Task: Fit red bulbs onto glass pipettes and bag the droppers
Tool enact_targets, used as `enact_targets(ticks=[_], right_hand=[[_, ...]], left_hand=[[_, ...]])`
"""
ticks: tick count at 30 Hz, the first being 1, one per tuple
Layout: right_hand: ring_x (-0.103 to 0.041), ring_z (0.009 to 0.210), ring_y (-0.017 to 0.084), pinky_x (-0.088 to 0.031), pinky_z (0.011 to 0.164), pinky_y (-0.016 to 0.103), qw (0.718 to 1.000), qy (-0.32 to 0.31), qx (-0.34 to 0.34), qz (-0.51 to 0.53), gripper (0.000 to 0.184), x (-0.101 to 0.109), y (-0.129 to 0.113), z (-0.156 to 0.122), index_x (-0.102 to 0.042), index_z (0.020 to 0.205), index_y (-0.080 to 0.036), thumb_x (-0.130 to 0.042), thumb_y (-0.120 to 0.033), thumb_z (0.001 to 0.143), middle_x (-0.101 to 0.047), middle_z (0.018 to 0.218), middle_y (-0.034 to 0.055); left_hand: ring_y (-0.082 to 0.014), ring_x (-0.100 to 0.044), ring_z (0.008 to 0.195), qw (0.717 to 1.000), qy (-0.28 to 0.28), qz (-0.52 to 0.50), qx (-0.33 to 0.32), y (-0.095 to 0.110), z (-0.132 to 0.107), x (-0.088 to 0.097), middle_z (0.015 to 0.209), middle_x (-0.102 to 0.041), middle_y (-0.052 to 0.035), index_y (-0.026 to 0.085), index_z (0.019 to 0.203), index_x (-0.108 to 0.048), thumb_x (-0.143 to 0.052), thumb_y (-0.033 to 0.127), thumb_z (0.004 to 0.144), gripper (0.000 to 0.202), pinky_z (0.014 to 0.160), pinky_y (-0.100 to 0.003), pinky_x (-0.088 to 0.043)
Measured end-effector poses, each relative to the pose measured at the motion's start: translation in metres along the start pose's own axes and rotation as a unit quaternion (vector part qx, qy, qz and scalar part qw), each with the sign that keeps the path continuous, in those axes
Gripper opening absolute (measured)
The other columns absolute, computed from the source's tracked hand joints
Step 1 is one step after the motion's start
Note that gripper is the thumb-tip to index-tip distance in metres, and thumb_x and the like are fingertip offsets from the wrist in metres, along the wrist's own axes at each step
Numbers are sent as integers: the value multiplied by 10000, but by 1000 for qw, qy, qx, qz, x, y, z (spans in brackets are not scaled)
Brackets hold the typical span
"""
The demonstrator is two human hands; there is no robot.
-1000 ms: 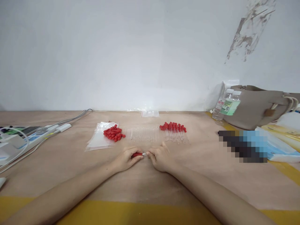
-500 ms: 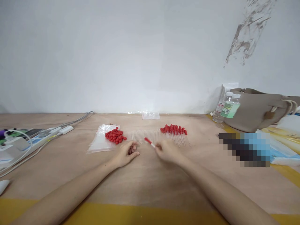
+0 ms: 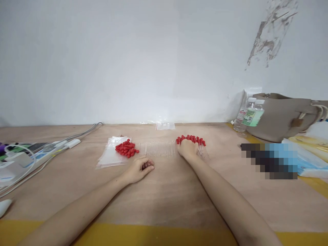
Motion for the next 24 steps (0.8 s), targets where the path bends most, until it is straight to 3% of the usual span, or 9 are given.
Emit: enact_targets(ticks=[3,6,10,15,17,19,21,24], right_hand=[[-571,783,261,-342,669,350,999,-23,-15,20,396,-5,6,1,-645,789,-149,-390,-450,764,-631,791,132],[-567,759,264,-321,685,363,1000,-2,9,0,406,2,2,-1,-638,747,-139,-400,-468,758,-628,762,132],[-562,741,236,-288,726,370,997,19,69,-15,381,6,-16,-6,-630,740,-153,-371,-428,791,-629,750,115],[-564,779,244,-274,735,377,998,-35,55,-27,283,-9,-28,-3,-626,785,-131,-405,-308,780,-624,806,140],[-568,777,246,-273,733,388,998,-47,44,-28,240,-13,-30,1,-624,793,-128,-425,-259,761,-621,823,147],[-571,777,244,-276,733,389,997,-64,34,-28,198,-16,-31,5,-623,799,-131,-461,-219,726,-622,821,144],[-572,780,241,-280,737,386,996,-82,25,-27,181,-19,-31,8,-623,805,-133,-489,-189,696,-622,804,138],[-569,799,241,-283,743,380,995,-97,21,-23,169,-22,-32,8,-621,800,-132,-497,-178,695,-619,801,135]], left_hand=[[-104,-500,627,1000,-1,5,-3,1,0,0,721,-528,-15,152,767,-587,-527,268,759,131,578,-220,-425],[-100,-493,620,1000,0,9,-2,1,0,1,720,-522,-14,149,763,-583,-526,258,759,123,570,-215,-418],[-98,-489,615,1000,-4,10,2,0,0,0,724,-515,-15,145,774,-581,-526,251,757,120,563,-212,-411],[-103,-490,615,1000,-11,26,-6,1,-1,-4,731,-510,-14,152,782,-571,-514,259,768,122,558,-213,-411],[-115,-492,654,997,9,70,-23,2,1,2,764,-505,-21,159,806,-565,-501,254,777,118,597,-228,-420],[-146,-485,741,985,62,158,-40,1,4,17,818,-493,-39,163,835,-560,-471,231,792,120,665,-262,-422],[-184,-459,823,957,119,261,-48,-3,7,36,864,-475,-64,157,852,-559,-434,188,800,138,716,-304,-409],[-214,-433,848,920,138,366,-41,-15,13,51,886,-465,-88,139,824,-566,-443,149,779,131,733,-336,-397]])
Point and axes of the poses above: each hand's wrist, its own z-axis towards the middle knuckle, its own x-axis out of the back of the hand, y = z × x, the point moved 10 cm from there along z, towards the middle knuckle
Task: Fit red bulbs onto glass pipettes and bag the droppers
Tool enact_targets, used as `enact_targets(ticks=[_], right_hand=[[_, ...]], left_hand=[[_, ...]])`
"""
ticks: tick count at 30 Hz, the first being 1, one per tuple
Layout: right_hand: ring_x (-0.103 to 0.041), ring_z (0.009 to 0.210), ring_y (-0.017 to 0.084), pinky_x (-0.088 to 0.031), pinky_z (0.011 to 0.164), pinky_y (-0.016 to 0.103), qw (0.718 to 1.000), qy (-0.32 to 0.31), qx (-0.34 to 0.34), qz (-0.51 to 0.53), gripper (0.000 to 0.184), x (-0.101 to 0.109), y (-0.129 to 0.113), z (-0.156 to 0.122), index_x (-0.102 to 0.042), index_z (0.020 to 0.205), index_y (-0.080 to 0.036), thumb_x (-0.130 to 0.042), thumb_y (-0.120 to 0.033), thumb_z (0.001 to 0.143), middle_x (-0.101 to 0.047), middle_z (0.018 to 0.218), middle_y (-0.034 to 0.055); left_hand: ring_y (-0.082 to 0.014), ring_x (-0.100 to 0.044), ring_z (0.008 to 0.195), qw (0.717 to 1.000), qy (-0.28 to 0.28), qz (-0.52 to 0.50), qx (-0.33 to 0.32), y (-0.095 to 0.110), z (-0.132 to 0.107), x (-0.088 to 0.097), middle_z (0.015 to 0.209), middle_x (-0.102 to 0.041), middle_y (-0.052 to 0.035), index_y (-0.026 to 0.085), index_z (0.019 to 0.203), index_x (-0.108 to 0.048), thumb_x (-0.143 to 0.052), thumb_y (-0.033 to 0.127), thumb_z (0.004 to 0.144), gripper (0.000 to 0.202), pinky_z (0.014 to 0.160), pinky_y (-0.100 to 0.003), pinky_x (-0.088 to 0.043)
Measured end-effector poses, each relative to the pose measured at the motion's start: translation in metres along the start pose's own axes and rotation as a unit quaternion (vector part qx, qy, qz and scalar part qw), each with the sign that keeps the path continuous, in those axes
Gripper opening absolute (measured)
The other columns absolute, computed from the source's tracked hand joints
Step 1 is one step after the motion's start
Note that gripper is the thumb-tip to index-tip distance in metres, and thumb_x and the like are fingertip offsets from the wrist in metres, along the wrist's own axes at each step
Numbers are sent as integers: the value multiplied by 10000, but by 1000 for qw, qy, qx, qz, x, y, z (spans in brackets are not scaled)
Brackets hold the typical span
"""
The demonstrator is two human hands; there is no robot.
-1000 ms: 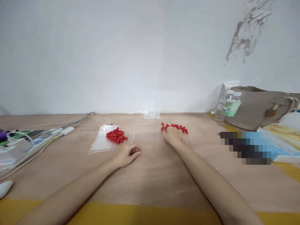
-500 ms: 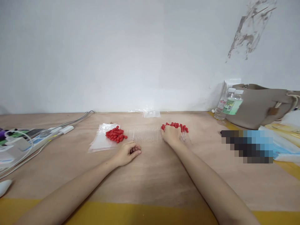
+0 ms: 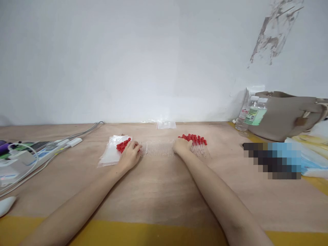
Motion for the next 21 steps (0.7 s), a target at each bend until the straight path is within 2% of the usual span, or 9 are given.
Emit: enact_targets(ticks=[3,6,10,13,15,18,21], right_hand=[[-567,788,245,-291,731,373,1000,-5,8,7,159,2,-1,-5,-613,751,-127,-471,-194,725,-616,787,132],[-565,755,238,-305,691,346,999,7,27,15,239,10,2,-17,-589,743,-122,-386,-237,791,-608,778,135],[-546,687,217,-309,601,298,991,73,100,44,282,28,6,-46,-517,872,-121,-294,-291,846,-589,782,135],[-521,607,180,-321,558,276,966,111,202,119,214,29,2,-73,-479,878,-147,-305,-267,848,-577,722,84],[-529,649,174,-359,591,279,942,134,252,175,181,25,3,-87,-485,867,-165,-325,-246,842,-581,749,71],[-546,760,187,-404,686,313,912,181,288,229,209,19,9,-100,-492,980,-166,-364,-227,827,-594,851,80],[-543,814,190,-418,729,321,897,200,311,241,253,17,10,-107,-499,1032,-163,-356,-214,830,-588,896,86]], left_hand=[[-220,-424,823,998,-36,59,-5,-12,2,-11,859,-477,-91,132,737,-566,-448,152,777,126,719,-343,-396],[-210,-419,789,994,-63,87,-19,-15,1,-22,815,-487,-85,136,685,-555,-399,140,808,199,703,-332,-393],[-213,-417,781,993,-58,100,-37,-15,1,-27,785,-493,-80,144,729,-546,-366,135,830,206,713,-337,-379],[-215,-421,787,993,-47,102,-25,-17,1,-23,808,-503,-80,147,801,-537,-337,148,850,206,730,-347,-365],[-219,-424,791,994,-38,103,-14,-17,2,-19,825,-511,-85,148,838,-526,-313,164,864,216,725,-350,-360],[-221,-436,779,996,-24,83,18,-19,4,-11,801,-526,-80,158,880,-512,-296,187,874,217,698,-350,-356],[-221,-453,781,998,-6,45,42,-17,5,0,765,-539,-66,169,887,-497,-309,205,871,192,702,-352,-354]])
Point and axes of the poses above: each hand's wrist, its own z-axis towards the middle knuckle, its own x-axis out of the back of the hand, y = z × x, the point moved 10 cm from there along z, towards the middle knuckle
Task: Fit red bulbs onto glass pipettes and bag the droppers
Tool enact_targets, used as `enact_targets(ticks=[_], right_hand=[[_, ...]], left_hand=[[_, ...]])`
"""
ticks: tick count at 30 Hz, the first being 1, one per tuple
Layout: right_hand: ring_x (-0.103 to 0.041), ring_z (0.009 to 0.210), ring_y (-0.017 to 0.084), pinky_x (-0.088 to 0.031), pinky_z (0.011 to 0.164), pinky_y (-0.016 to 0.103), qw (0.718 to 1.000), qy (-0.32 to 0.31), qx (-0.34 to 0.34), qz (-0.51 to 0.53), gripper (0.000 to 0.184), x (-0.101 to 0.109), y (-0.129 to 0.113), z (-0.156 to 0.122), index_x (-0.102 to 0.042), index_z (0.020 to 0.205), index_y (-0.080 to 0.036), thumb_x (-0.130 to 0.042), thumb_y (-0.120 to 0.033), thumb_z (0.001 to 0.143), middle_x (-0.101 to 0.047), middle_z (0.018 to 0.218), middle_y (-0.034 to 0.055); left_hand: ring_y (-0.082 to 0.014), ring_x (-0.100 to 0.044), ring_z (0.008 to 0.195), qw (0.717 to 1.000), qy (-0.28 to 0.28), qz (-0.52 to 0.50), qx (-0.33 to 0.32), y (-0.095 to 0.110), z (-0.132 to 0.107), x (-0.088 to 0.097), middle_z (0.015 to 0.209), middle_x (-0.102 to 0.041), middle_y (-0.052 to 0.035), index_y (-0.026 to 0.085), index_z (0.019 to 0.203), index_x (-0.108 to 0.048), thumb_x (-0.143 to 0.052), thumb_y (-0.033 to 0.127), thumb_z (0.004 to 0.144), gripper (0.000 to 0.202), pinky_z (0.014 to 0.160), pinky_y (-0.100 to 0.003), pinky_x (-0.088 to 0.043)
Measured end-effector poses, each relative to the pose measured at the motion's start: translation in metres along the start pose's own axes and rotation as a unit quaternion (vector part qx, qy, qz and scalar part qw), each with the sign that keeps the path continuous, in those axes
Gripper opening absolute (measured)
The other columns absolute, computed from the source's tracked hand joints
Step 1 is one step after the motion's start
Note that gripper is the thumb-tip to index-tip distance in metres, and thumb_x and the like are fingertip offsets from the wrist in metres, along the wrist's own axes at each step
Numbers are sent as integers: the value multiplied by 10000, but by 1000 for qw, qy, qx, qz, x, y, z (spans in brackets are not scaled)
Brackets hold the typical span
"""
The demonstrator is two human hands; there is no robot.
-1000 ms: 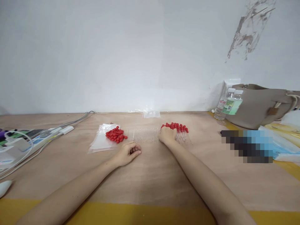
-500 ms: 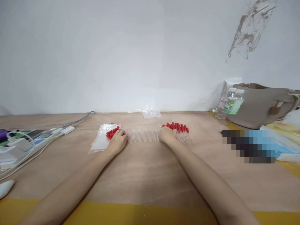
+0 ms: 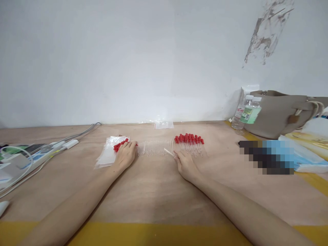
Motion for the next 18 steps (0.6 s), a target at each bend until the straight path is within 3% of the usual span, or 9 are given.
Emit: enact_targets(ticks=[4,7,10,13,18], right_hand=[[-540,783,183,-428,690,308,1000,9,5,11,213,4,-5,0,-533,880,-174,-328,-218,842,-575,837,76],[-551,748,181,-432,661,311,1000,3,-11,22,195,2,-1,-2,-508,895,-176,-327,-222,839,-584,815,69],[-562,772,186,-434,673,319,1000,-4,-13,23,229,-2,1,-3,-482,997,-171,-324,-228,841,-597,869,81],[-561,818,184,-432,696,310,999,-9,2,33,245,-3,-4,-2,-498,1006,-176,-326,-260,852,-599,910,82],[-560,753,161,-406,681,288,998,-27,38,45,239,-2,-23,0,-572,868,-203,-350,-291,860,-624,808,37]], left_hand=[[-193,-481,813,986,14,-163,-11,24,-9,17,839,-542,-64,159,933,-459,-324,190,858,157,713,-311,-381],[-153,-505,732,957,-57,-280,-55,58,-21,14,818,-546,-41,171,931,-459,-343,146,833,154,661,-267,-396],[-145,-509,755,930,-112,-330,-118,88,-31,10,809,-556,-35,175,824,-492,-361,95,792,157,697,-263,-396],[-146,-506,745,925,-118,-344,-107,90,-30,4,761,-566,-24,171,730,-494,-447,150,769,65,713,-269,-391],[-117,-479,594,929,-113,-352,-5,70,-24,-12,644,-534,12,169,679,-467,-529,277,755,145,562,-225,-374]])
Point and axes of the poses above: each hand's wrist, its own z-axis towards the middle knuckle, its own x-axis out of the back of the hand, y = z × x, the point moved 10 cm from there along z, towards the middle knuckle
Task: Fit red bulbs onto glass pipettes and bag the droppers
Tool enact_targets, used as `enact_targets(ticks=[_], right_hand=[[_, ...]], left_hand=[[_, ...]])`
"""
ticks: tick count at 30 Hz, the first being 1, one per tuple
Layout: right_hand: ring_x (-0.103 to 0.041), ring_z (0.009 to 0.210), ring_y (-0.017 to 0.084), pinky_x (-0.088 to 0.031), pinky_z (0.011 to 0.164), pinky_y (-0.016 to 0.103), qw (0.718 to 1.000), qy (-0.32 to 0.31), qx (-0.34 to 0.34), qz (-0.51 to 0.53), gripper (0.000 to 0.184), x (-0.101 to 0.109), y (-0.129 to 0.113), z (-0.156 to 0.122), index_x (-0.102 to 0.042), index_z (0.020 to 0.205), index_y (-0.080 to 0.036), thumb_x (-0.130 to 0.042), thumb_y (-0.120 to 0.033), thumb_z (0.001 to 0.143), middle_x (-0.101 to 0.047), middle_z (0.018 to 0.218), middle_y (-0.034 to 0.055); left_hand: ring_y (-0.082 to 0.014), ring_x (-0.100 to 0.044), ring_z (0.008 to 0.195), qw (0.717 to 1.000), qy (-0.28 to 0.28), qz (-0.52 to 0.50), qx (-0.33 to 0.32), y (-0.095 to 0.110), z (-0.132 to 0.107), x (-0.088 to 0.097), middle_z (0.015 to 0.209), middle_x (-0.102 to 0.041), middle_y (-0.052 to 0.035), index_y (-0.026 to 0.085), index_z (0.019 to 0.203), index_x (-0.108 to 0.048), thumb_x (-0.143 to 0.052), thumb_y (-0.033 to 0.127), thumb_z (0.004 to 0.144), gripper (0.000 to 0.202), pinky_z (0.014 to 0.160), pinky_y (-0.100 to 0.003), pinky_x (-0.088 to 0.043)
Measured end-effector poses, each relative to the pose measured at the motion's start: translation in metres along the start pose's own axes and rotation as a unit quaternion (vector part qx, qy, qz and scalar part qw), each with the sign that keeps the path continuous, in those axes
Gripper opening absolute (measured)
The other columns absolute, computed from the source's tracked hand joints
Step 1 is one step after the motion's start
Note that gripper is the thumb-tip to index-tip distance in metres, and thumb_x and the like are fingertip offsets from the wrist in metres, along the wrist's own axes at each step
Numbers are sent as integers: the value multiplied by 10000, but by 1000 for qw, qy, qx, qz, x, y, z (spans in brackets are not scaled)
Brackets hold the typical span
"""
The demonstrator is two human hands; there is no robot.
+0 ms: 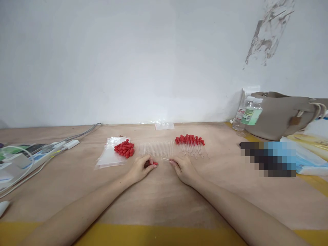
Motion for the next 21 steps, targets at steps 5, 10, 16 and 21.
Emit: enact_targets(ticks=[5,10,16,21], right_hand=[[-551,653,141,-355,708,308,999,-2,-11,-31,231,-1,-11,-2,-580,857,-209,-360,-277,861,-631,726,12],[-531,590,126,-328,715,321,999,-18,-22,-19,199,-6,-16,-3,-556,879,-205,-375,-283,854,-640,723,7],[-505,548,105,-299,707,310,1000,-21,-11,-13,167,-9,-19,-2,-548,836,-192,-407,-281,838,-624,679,-12],[-462,515,95,-274,684,295,999,-32,14,-23,209,-13,-22,-3,-561,762,-188,-395,-285,843,-597,614,-19]], left_hand=[[-110,-506,588,995,43,-84,37,-6,-3,5,696,-565,10,176,897,-468,-487,302,795,164,565,-226,-397],[-150,-575,732,990,31,-135,38,-3,-4,2,856,-630,-51,170,1015,-503,-480,305,808,248,675,-273,-447],[-142,-578,694,989,15,-142,32,5,-2,-1,768,-640,-41,159,914,-594,-440,325,829,241,647,-248,-446],[-116,-539,629,979,-15,-203,35,6,-2,-10,679,-596,-21,132,799,-591,-449,335,822,249,601,-224,-427]])
Point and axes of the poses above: each hand's wrist, its own z-axis towards the middle knuckle, its own x-axis out of the back of the hand, y = z × x, the point moved 10 cm from there along z, towards the middle knuckle
